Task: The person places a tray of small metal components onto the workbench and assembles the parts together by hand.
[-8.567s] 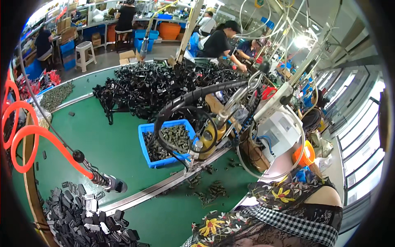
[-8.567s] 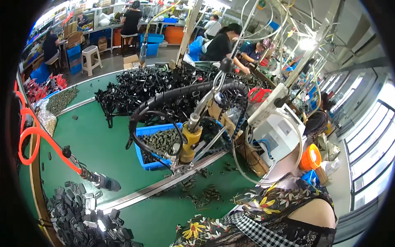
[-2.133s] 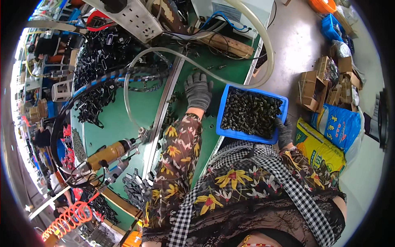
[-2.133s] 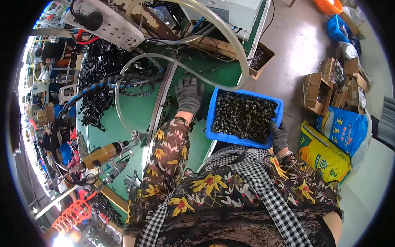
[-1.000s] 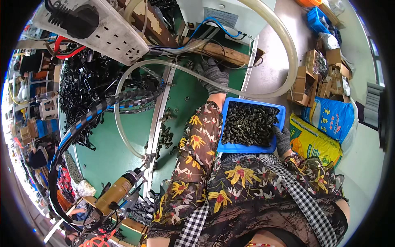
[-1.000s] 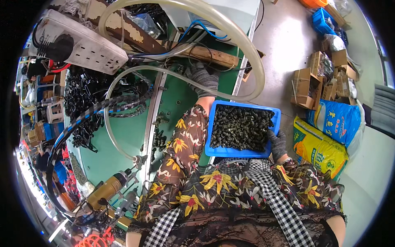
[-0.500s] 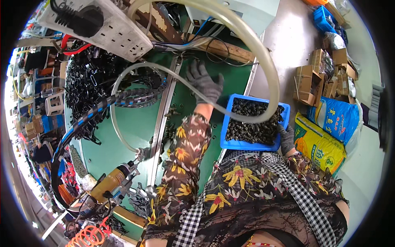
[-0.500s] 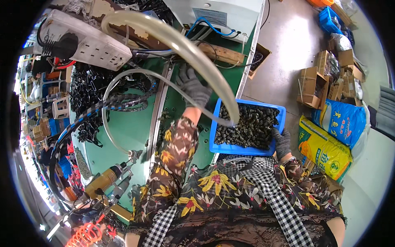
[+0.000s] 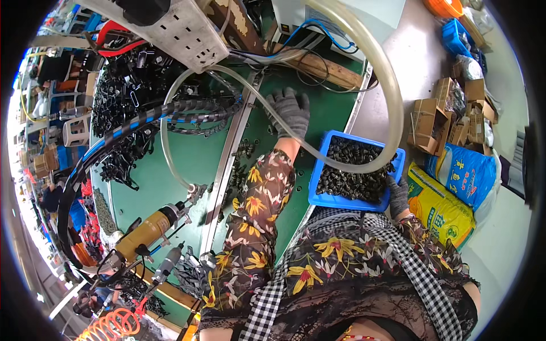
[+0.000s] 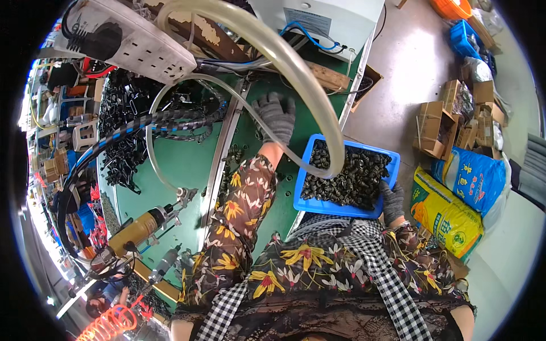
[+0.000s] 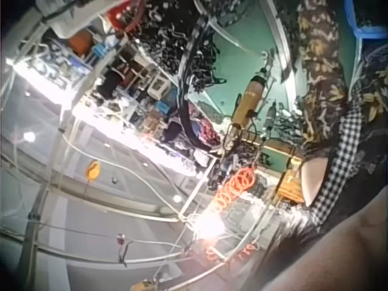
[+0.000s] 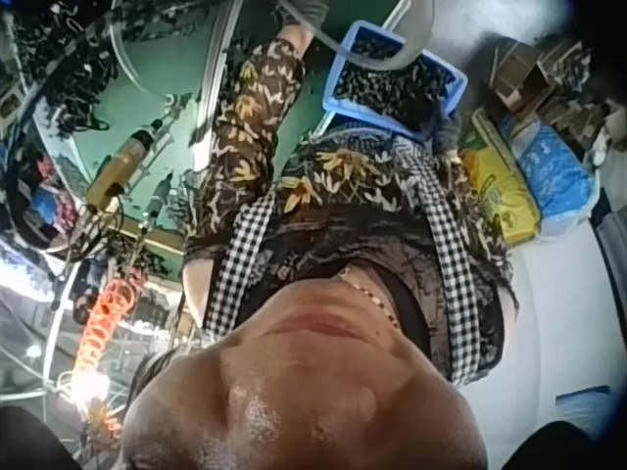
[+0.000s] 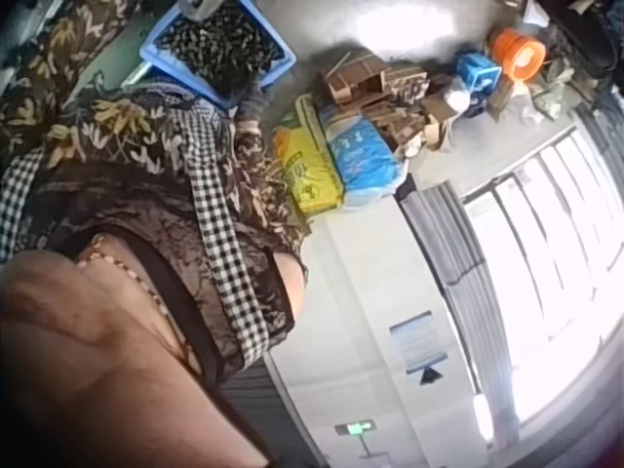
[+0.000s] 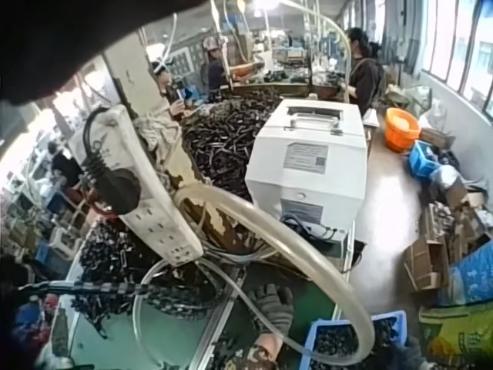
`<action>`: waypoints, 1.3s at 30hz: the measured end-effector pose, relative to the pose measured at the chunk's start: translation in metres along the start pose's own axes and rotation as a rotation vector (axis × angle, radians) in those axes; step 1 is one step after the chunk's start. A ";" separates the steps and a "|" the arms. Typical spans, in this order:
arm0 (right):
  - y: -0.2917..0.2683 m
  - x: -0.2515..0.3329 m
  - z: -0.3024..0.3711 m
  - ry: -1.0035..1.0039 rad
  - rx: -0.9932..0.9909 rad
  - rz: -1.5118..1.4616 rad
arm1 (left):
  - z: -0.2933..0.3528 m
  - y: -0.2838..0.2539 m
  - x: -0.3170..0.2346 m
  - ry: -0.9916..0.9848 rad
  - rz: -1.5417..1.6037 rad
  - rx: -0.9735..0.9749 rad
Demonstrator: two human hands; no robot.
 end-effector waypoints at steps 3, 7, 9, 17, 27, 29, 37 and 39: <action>0.006 0.003 0.005 -0.058 0.014 -0.063 | -0.018 -0.004 -0.006 -0.054 0.081 -0.106; 0.011 -0.002 0.002 -0.060 0.027 -0.090 | -0.043 0.018 0.007 -0.022 0.048 -0.284; 0.010 -0.005 0.001 -0.082 0.024 -0.083 | -0.043 0.022 0.013 0.111 -0.229 -0.402; 0.003 -0.007 -0.004 -0.031 0.004 -0.034 | -0.002 -0.006 0.011 0.372 -0.270 0.030; 0.005 0.004 0.010 0.077 -0.037 -0.064 | 0.036 -0.043 0.025 0.249 -0.076 -0.159; 0.015 0.010 0.014 0.146 -0.046 -0.193 | 0.032 -0.033 0.035 0.313 -0.052 -0.218; 0.016 0.027 -0.003 0.006 -0.011 -0.278 | 0.071 -0.009 0.055 0.291 -0.054 -0.012; 0.017 0.046 -0.005 0.000 -0.020 -0.202 | 0.077 -0.017 0.051 0.326 -0.197 -0.045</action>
Point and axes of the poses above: each hand's wrist, its own z-axis away from the middle knuckle, its own y-axis out of the palm, x = y × z, the point moved 3 cm from there along -z, towards the middle knuckle, and after that the axes turned 6 degrees about z, right-handed, at the moved point
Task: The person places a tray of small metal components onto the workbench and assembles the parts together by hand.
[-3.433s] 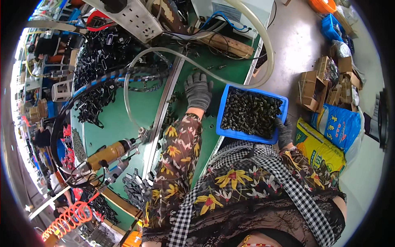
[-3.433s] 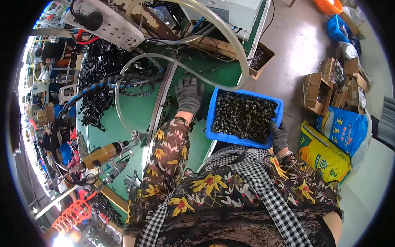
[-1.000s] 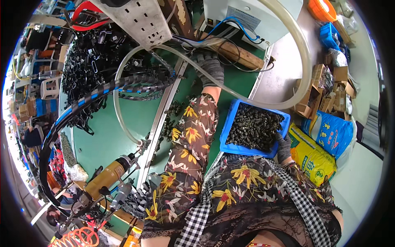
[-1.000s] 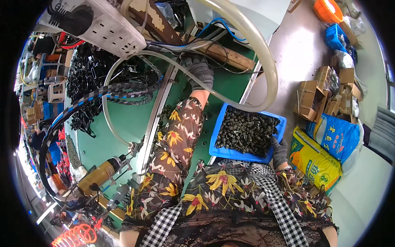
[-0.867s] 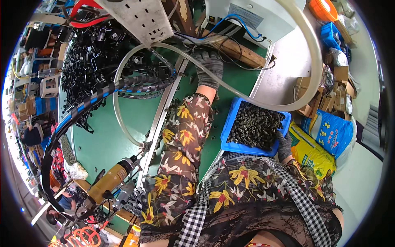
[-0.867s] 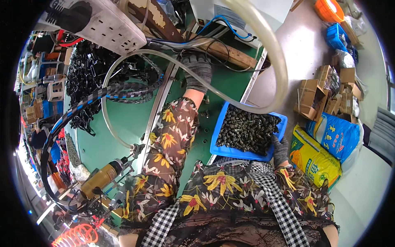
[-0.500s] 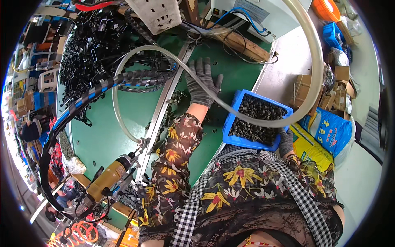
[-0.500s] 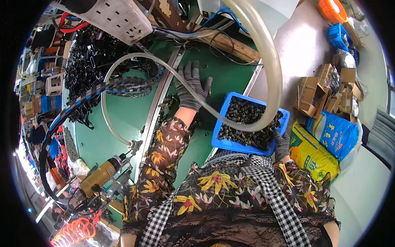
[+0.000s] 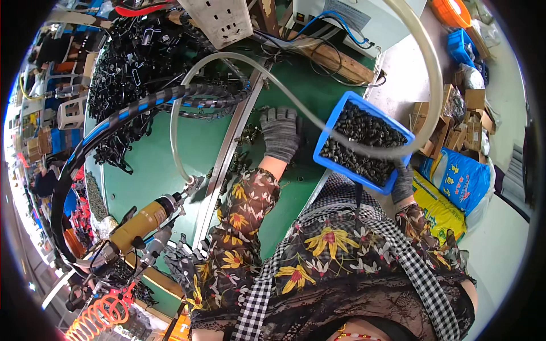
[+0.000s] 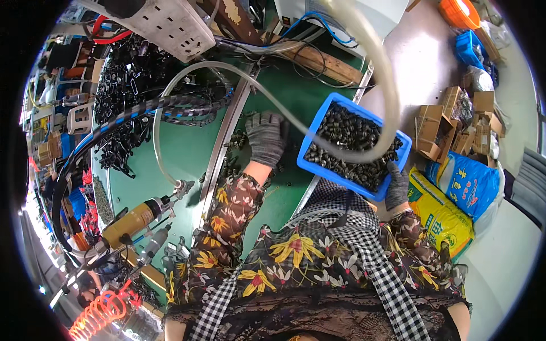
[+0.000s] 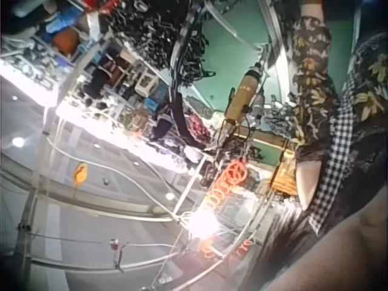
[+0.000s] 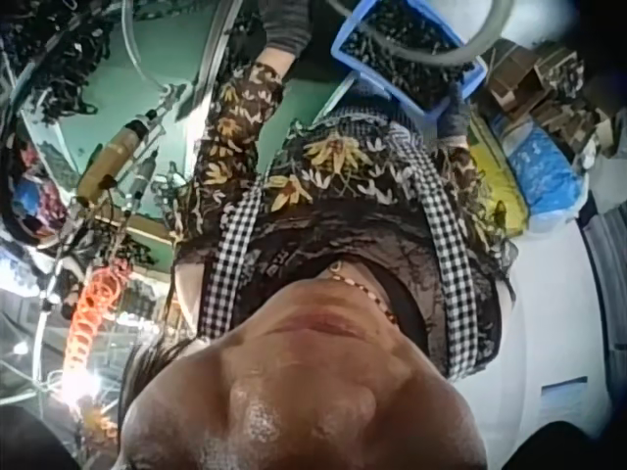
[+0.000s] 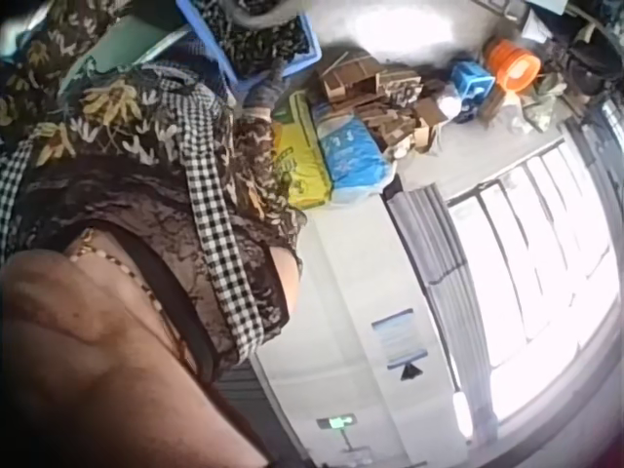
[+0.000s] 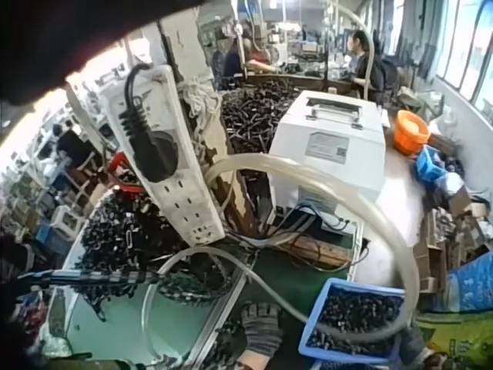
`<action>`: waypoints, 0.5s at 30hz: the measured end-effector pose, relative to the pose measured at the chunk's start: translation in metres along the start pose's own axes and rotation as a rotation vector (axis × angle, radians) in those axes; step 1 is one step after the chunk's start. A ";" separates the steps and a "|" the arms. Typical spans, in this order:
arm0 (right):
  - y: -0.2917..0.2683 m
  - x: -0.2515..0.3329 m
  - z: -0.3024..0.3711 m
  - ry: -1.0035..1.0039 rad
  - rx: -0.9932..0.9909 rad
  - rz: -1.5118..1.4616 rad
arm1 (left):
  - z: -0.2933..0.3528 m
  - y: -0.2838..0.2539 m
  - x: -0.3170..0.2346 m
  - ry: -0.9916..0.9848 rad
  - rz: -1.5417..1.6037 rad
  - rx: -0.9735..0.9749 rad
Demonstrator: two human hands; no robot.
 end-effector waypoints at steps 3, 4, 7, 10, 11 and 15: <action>0.012 0.010 -0.009 0.015 0.025 -0.049 | -0.015 -0.021 0.008 -0.101 0.054 -0.270; 0.013 0.013 -0.012 0.010 -0.003 -0.024 | -0.028 -0.026 0.015 -0.106 0.057 -0.275; 0.024 0.019 -0.009 0.029 -0.047 0.046 | -0.059 -0.028 0.033 -0.083 0.087 -0.313; 0.032 0.020 -0.013 0.010 -0.084 0.061 | -0.046 -0.016 0.037 -0.181 0.178 -0.144; 0.034 0.021 -0.013 0.019 -0.076 0.043 | -0.036 -0.013 0.030 -0.152 0.112 -0.188; 0.034 0.022 -0.015 0.047 -0.048 0.073 | -0.012 -0.009 0.021 -0.272 0.105 -0.122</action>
Point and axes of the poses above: each hand's wrist, its own z-axis away from the middle knuckle, its own y-axis out of the palm, x = y × z, the point moved 3 cm from there along -z, towards the middle knuckle, and after that the axes turned 6 degrees about z, right-handed, at the moved point
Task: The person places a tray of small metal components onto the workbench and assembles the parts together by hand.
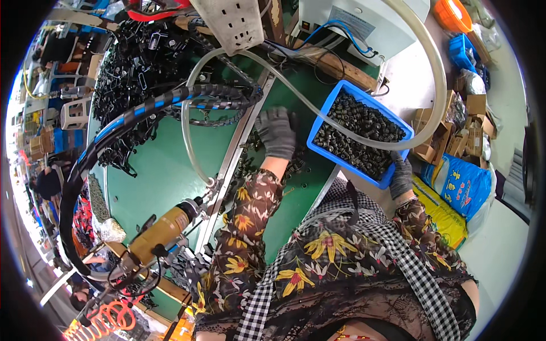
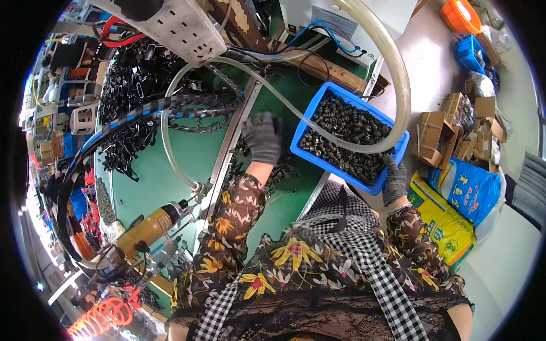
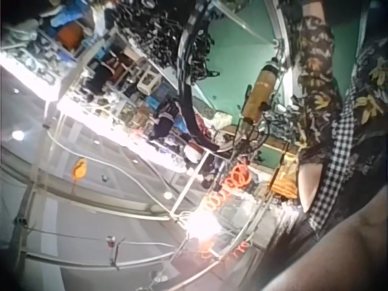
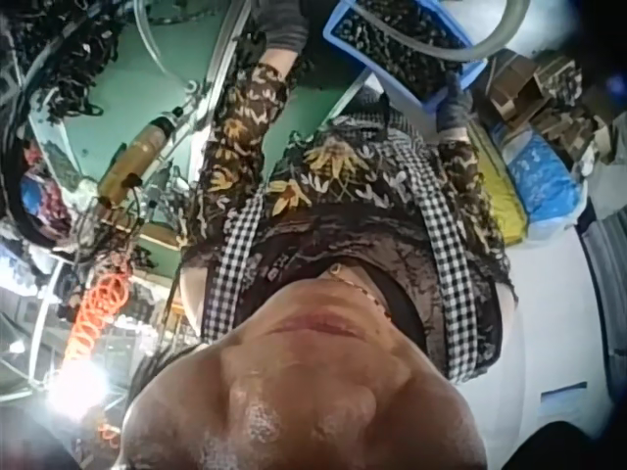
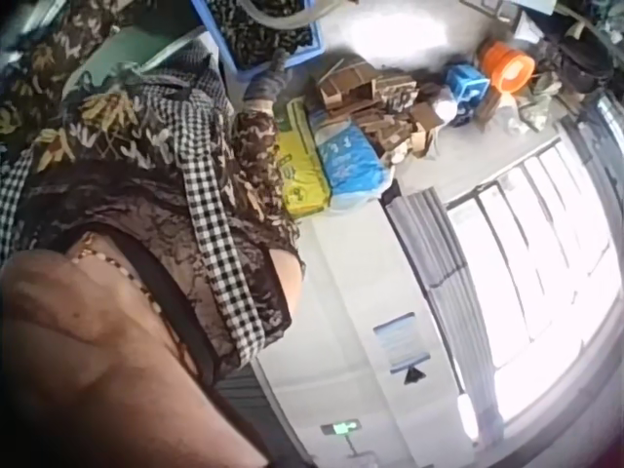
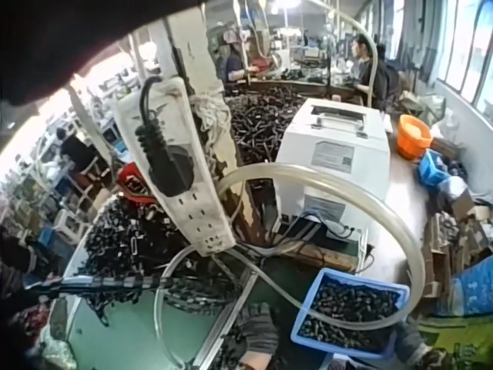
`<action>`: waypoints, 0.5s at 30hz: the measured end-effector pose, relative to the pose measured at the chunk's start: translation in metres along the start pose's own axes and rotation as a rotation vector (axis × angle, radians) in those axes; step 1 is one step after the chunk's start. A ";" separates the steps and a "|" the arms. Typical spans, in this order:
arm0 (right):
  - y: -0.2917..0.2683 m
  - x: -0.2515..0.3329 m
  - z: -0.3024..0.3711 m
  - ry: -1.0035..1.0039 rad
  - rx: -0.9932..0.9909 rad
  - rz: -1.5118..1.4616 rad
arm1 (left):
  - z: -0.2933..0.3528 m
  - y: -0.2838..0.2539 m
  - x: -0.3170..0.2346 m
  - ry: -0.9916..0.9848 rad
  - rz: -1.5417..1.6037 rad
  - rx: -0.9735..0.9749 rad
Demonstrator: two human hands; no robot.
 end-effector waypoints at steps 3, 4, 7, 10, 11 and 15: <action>0.003 -0.001 -0.005 -0.021 0.002 -0.019 | -0.046 -0.005 -0.006 0.011 0.024 -0.332; 0.009 0.003 -0.002 -0.027 0.011 -0.013 | -0.058 -0.002 -0.002 0.002 0.020 -0.340; 0.029 0.011 0.005 -0.051 0.051 -0.040 | -0.095 0.016 0.023 0.110 -0.235 -0.419; 0.034 0.005 -0.001 0.016 0.070 -0.057 | -0.109 0.060 0.070 -0.383 -0.294 0.152; 0.032 0.004 -0.002 -0.001 0.070 -0.083 | -0.099 0.068 0.077 -0.384 -0.287 0.158; 0.007 -0.001 -0.007 0.007 -0.001 -0.143 | -0.053 0.018 0.006 0.062 0.165 -0.017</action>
Point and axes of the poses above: each hand's wrist, its own z-axis away from the middle knuckle, its own y-axis out of the palm, x = y × z, the point moved 3 cm from there along -z, towards the middle knuckle, and after that the axes turned 6 degrees about z, right-handed, at the moved point
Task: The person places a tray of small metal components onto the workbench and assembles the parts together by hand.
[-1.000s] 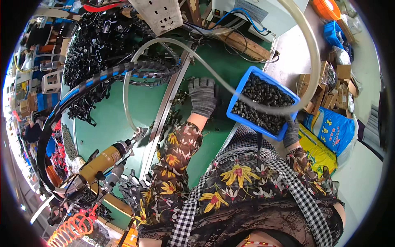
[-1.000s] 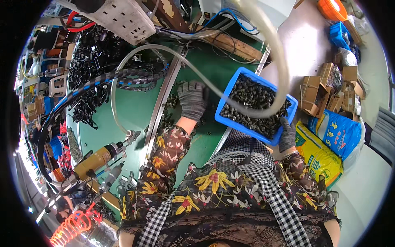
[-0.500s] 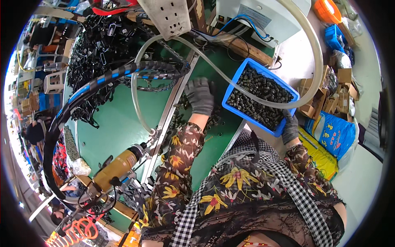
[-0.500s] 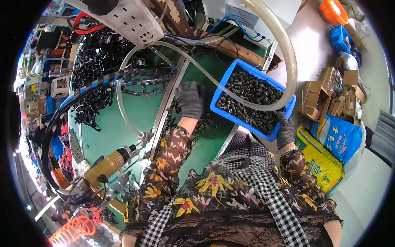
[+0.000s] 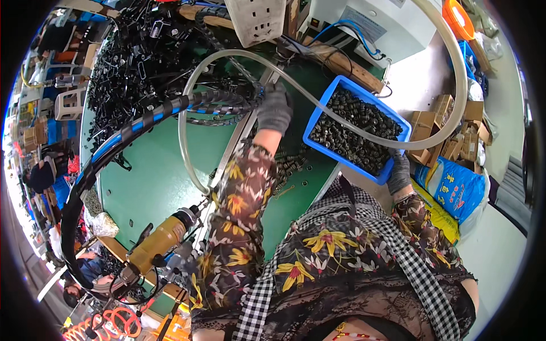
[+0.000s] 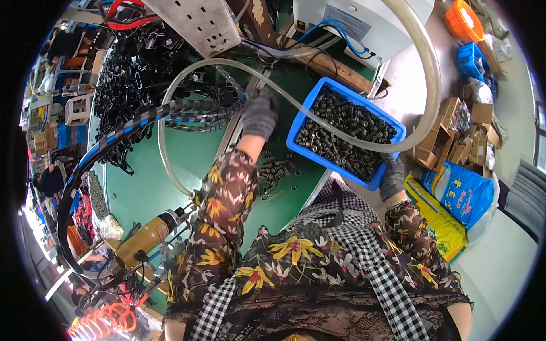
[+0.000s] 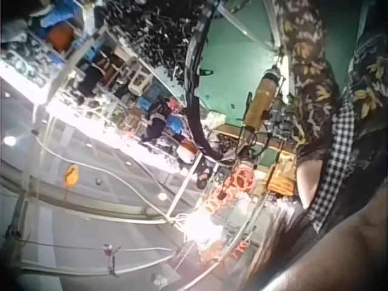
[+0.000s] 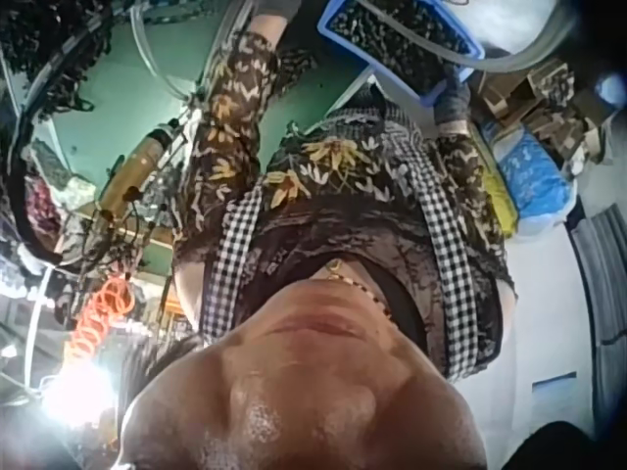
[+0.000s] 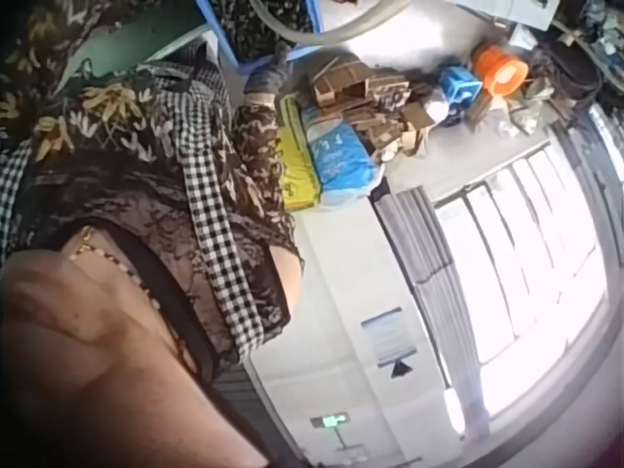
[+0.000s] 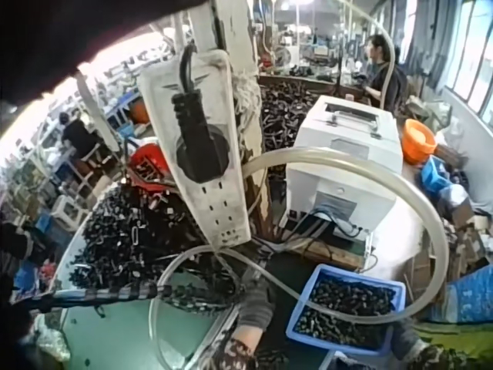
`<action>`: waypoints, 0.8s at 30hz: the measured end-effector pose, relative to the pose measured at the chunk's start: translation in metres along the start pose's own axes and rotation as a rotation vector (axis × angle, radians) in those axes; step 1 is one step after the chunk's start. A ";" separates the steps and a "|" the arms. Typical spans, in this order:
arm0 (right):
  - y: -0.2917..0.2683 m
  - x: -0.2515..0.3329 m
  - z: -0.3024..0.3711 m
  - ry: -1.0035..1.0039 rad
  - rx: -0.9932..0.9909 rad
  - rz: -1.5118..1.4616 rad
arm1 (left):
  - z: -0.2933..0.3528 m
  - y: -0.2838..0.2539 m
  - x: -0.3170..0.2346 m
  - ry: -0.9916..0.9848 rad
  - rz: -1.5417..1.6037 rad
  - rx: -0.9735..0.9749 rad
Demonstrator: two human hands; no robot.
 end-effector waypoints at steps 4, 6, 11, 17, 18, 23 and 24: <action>0.010 -0.015 -0.020 0.014 0.082 0.009 | 0.052 -0.042 0.003 -0.049 -0.097 0.291; 0.006 -0.014 -0.023 0.001 0.100 -0.009 | 0.055 -0.041 -0.005 -0.059 -0.075 0.283; 0.040 0.010 0.012 0.051 0.087 -0.060 | 0.062 -0.035 -0.001 0.060 -0.086 0.343; 0.027 -0.011 -0.009 0.102 0.156 -0.072 | 0.120 -0.044 -0.006 0.059 -0.091 0.286; 0.034 -0.012 -0.008 0.114 0.192 -0.090 | 0.127 -0.047 -0.008 0.054 -0.098 0.283; 0.071 -0.008 0.005 0.057 0.246 -0.156 | 0.121 -0.059 -0.001 -0.054 -0.122 0.198; 0.076 -0.010 0.002 0.054 0.249 -0.154 | 0.111 -0.064 0.003 -0.070 -0.215 0.061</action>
Point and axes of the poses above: each hand's wrist, its own z-axis away from the middle knuckle, its own y-axis out of the palm, x = y × z, the point moved 3 cm from there along -z, towards the middle knuckle, and after that the axes turned 6 degrees about z, right-handed, at the moved point
